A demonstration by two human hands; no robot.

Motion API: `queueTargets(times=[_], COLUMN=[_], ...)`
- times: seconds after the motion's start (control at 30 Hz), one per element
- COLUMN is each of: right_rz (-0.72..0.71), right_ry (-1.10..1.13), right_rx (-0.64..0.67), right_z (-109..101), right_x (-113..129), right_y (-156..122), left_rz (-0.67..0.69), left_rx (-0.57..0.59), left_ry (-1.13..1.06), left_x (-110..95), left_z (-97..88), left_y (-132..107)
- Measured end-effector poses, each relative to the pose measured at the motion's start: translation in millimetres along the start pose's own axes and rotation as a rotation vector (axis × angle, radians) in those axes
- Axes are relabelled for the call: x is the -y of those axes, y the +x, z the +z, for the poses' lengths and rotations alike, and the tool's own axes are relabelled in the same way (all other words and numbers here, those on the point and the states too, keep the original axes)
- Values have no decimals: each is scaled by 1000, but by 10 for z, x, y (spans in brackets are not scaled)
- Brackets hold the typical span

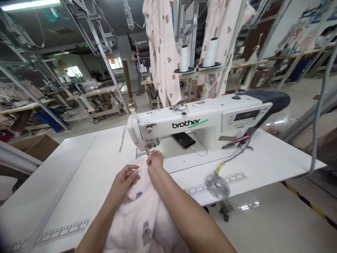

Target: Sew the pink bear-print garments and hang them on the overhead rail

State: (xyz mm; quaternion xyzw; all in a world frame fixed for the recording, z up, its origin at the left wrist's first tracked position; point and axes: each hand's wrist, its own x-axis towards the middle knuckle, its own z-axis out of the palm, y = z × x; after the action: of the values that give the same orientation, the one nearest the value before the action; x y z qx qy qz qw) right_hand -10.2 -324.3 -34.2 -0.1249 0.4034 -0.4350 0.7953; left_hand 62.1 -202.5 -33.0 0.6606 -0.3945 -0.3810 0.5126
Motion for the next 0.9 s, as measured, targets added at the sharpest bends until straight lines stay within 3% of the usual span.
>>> queueTargets(times=[0.1,0.17,0.33,0.53,0.67,0.73,0.83,0.9], right_rz=[112,114,-120,-662,-754,-889,-1338,-1611], right_ry=[-107,-176,-306,-744,-911,-1039,-1266,-1399], right_rx=[50,94,210,270,286,317,295,45], right_z=[1,-44,-262,-647,-843,-972,-1345,-1704], right_x=[86,130,230,470,523,650,1176,1711], right_y=[1,-87,-448,-592,-667,-693,-609,-468], left_rz=[59,138,487,585,740,816,885,916], left_rx=[-40,-75,10,118,149,160,139,117], left_ry=[165,355,639,730,715,718,743,754], left_x=[-94,-200,-445,-476,-454,-451,-465,-483], left_z=[-7,6,149,337,415,439,455,464], left_y=[-43,-66,22,298,339,320,276,243])
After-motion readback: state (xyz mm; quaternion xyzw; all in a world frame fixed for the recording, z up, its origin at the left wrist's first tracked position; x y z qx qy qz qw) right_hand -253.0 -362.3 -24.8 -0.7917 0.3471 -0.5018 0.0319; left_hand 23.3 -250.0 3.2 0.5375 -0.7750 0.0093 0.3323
